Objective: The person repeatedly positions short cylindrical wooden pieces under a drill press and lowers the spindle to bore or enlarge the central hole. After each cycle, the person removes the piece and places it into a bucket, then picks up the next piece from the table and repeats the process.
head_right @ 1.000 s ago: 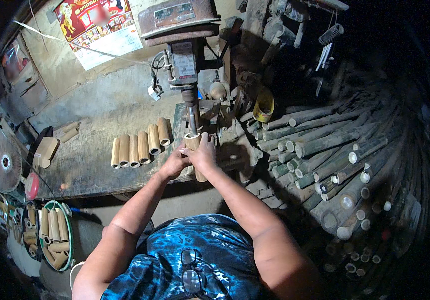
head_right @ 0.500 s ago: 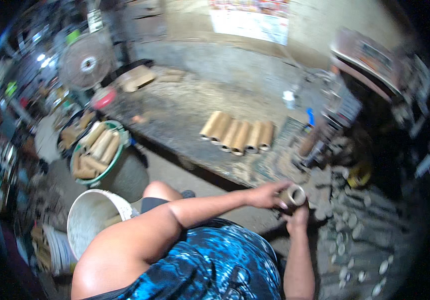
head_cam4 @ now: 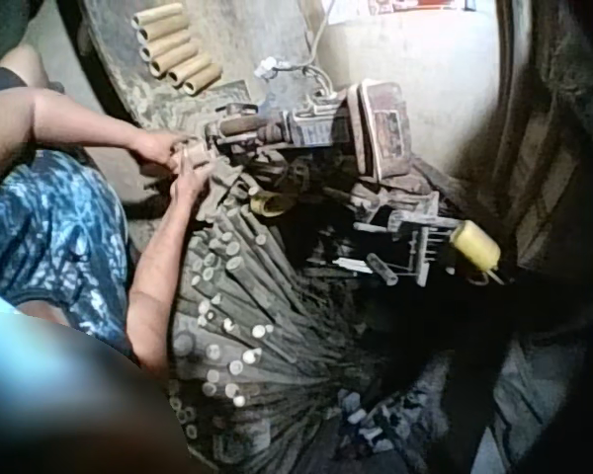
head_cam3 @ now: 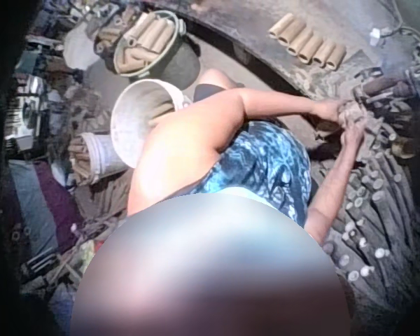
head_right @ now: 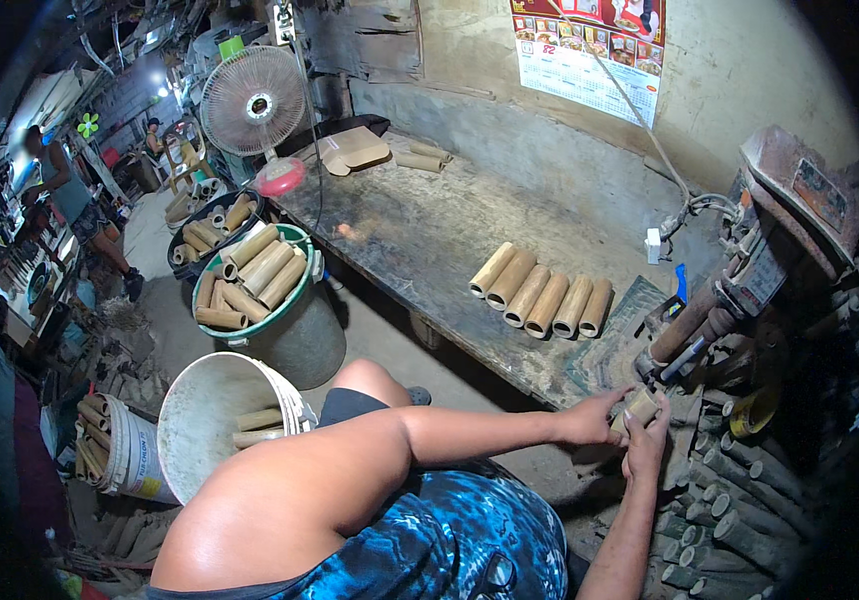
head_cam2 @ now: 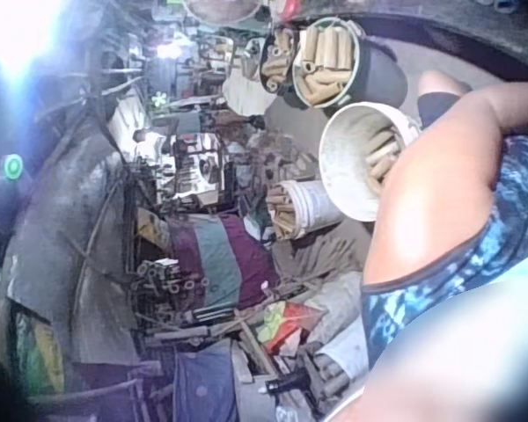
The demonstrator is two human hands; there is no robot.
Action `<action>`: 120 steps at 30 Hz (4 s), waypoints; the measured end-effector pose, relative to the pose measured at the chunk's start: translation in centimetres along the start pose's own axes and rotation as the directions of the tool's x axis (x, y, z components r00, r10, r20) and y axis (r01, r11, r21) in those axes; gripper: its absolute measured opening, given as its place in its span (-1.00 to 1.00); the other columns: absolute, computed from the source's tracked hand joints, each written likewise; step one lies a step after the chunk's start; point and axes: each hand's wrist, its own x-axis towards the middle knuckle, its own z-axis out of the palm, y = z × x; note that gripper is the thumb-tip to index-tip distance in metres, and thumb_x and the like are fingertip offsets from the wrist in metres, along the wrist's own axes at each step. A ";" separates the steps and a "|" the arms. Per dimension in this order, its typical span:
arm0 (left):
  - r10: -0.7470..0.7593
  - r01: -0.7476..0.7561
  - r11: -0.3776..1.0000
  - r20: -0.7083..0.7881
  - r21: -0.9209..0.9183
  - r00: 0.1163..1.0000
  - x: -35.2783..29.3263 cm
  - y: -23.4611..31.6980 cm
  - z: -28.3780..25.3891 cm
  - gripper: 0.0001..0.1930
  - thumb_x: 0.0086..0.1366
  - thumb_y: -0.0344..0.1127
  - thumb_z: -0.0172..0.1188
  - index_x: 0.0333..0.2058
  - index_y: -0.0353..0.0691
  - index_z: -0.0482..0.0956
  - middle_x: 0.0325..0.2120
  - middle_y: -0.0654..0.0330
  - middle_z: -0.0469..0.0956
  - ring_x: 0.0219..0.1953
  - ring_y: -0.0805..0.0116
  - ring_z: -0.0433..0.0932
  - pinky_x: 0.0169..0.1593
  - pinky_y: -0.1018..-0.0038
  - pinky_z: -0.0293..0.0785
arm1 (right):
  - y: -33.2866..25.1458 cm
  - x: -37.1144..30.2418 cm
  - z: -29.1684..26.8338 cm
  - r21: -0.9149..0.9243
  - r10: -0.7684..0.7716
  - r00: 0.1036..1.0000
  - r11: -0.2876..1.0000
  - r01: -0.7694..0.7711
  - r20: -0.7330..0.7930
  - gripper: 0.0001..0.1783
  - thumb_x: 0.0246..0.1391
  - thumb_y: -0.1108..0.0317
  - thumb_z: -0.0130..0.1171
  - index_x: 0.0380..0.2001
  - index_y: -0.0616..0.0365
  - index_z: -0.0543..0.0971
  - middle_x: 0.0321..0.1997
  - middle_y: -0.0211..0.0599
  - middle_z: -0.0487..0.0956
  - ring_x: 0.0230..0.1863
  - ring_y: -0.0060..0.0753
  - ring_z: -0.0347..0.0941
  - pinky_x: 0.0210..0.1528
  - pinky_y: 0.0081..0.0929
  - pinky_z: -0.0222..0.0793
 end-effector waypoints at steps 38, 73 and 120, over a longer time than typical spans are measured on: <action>0.317 -0.309 0.948 -0.256 0.073 0.913 9.5 0.9 -0.6 -0.21 0.12 -0.38 0.24 0.34 -0.20 0.15 -0.08 -0.27 0.57 0.01 -0.31 0.53 0.05 0.07 0.46 | -6.1 6.7 2.3 -0.769 -0.482 0.871 0.590 0.244 -0.094 -0.12 0.16 0.28 0.34 0.38 0.42 0.11 0.35 0.20 0.32 0.32 0.02 0.32 0.34 -0.19 0.20; 0.119 -0.119 0.990 0.004 0.070 0.993 7.5 1.8 -1.9 -0.25 0.24 -0.50 0.14 0.41 -0.17 0.14 0.17 -0.12 0.48 0.13 0.14 0.53 0.15 0.33 0.43 | -7.7 1.4 5.5 -0.531 -0.480 0.852 0.787 0.314 -0.208 -0.52 -0.01 0.56 0.24 -0.02 0.18 0.30 -0.11 0.11 0.58 -0.01 0.24 0.54 -0.02 0.02 0.44; 0.126 -0.094 0.976 0.155 -0.198 0.980 10.6 2.4 -3.6 -0.28 0.27 -0.63 0.16 0.37 -0.29 0.10 0.18 0.07 0.43 0.16 0.31 0.44 0.23 0.38 0.35 | -6.2 6.2 6.5 -0.524 -0.502 0.808 0.798 0.296 -0.308 -0.33 -0.04 0.47 0.25 0.13 0.29 0.21 -0.10 0.29 0.53 0.01 0.40 0.45 0.00 0.11 0.39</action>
